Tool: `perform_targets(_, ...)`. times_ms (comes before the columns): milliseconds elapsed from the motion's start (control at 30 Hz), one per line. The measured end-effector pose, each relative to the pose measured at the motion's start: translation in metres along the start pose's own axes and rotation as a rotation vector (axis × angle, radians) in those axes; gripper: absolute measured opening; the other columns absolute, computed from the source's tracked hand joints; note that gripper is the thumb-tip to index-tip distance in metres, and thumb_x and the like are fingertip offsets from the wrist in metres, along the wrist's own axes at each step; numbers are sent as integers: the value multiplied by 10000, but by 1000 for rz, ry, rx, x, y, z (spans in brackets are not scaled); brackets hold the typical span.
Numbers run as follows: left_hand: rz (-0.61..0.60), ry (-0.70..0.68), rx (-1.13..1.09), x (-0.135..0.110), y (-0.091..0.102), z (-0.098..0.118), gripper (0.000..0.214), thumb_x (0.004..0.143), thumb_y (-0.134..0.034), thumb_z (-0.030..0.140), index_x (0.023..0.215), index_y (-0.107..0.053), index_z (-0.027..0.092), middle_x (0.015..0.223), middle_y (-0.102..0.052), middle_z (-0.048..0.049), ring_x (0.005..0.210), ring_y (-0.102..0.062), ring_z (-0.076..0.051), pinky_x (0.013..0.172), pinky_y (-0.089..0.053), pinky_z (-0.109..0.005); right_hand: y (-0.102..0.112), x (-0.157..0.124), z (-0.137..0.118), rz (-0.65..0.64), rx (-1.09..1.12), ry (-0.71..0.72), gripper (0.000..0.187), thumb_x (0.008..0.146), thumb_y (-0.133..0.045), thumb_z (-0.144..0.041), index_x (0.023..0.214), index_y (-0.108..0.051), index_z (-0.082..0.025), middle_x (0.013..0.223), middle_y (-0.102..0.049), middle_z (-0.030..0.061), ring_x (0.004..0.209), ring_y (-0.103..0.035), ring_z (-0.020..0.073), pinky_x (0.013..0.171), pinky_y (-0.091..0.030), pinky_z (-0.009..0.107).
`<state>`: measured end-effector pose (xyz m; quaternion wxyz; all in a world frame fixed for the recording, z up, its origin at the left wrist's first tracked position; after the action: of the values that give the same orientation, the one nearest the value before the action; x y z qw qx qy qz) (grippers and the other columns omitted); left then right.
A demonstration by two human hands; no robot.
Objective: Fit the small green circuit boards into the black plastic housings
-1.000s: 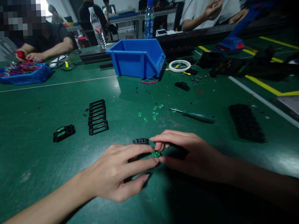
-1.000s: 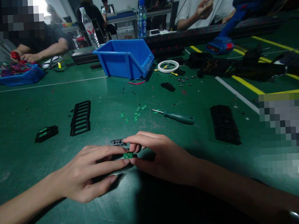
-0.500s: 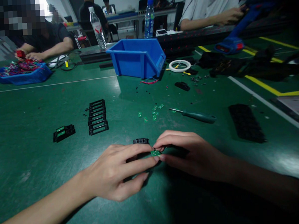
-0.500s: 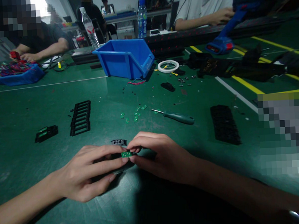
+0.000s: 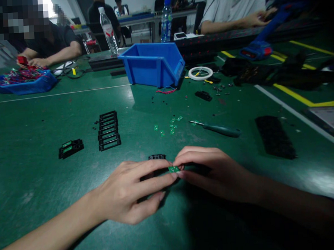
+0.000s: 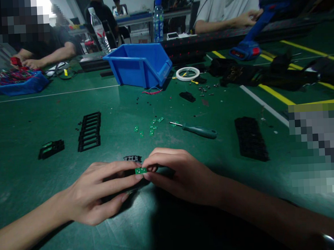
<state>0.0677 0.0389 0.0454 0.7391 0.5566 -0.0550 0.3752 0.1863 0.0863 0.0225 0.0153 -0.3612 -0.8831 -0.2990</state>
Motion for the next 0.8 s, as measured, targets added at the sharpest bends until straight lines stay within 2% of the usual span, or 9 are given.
perform_targets(533, -17, -15, 129, -4, -2, 0, 468, 925, -556, 100, 1388, -593, 148, 1408, -603, -162, 1193, -668, -243, 838, -638, -357, 6, 0, -1, 69, -21, 24, 121, 963, -650, -167, 1076, -692, -161, 972, -701, 36, 855, -643, 107, 767, -492, 217)
perform_targets(800, -3, -11, 182, -8, 0, 0, 494, 935, -542, 111, 1427, -558, 159, 1403, -594, -152, 1200, -649, -226, 850, -614, -335, 12, -3, 0, 111, -33, 30, 98, 964, -653, -169, 1056, -687, -173, 952, -689, 28, 844, -631, 112, 761, -487, 231)
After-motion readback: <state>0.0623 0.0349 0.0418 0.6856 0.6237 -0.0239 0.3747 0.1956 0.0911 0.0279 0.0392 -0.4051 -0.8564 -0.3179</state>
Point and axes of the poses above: each hand's wrist, its own x-axis towards the middle knuckle, its own y-axis out of the back of the hand, z = x × y, the point moved 10 cm from there along x, towards the middle knuckle
